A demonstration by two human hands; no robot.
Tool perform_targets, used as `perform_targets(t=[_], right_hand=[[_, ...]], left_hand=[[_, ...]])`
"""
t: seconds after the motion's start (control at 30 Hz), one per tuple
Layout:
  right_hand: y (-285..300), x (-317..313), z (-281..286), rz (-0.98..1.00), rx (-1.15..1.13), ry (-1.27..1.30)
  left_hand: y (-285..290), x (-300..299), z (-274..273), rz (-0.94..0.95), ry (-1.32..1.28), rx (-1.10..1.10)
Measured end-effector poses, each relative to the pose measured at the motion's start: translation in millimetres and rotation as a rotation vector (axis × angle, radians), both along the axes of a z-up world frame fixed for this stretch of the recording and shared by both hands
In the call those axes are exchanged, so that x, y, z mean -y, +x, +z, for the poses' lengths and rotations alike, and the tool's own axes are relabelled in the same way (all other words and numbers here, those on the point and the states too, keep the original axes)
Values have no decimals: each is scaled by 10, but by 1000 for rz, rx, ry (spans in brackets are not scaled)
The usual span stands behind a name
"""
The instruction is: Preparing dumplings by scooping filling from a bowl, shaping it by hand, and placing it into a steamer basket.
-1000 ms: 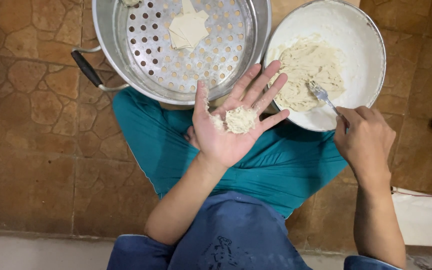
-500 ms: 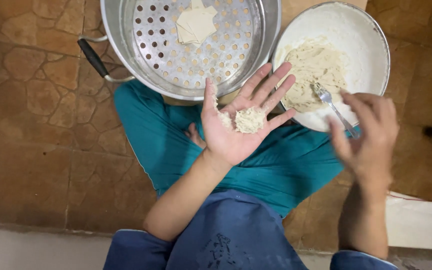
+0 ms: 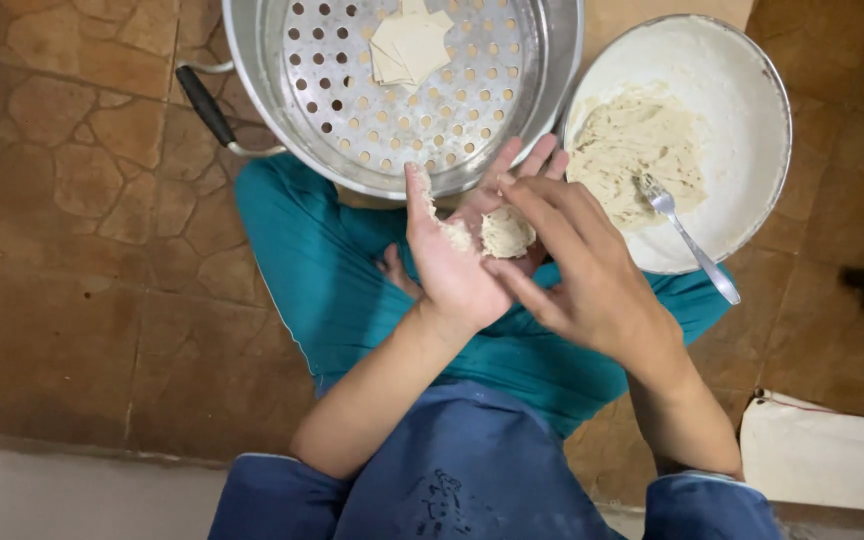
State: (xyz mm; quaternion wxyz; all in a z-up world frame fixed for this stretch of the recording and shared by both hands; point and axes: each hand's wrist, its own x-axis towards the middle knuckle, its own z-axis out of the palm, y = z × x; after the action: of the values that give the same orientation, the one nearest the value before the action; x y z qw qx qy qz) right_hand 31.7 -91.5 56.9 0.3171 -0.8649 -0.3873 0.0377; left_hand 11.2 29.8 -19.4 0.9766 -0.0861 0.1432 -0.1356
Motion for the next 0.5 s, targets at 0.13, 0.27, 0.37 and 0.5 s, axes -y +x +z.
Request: perform_targets(t=[0.13, 0.27, 0.37, 0.5], right_hand=[[99, -76, 6, 11, -57, -7], [178, -55, -113, -57, -155, 12], [288, -59, -179, -94, -340, 126], [445, 85, -533, -90, -672, 485]], left_hand=[[-4, 3, -204, 68, -83, -11], [66, -90, -109, 75, -104, -100], [79, -85, -263, 111, -66, -68], [169, -38, -485, 238, 140, -62]])
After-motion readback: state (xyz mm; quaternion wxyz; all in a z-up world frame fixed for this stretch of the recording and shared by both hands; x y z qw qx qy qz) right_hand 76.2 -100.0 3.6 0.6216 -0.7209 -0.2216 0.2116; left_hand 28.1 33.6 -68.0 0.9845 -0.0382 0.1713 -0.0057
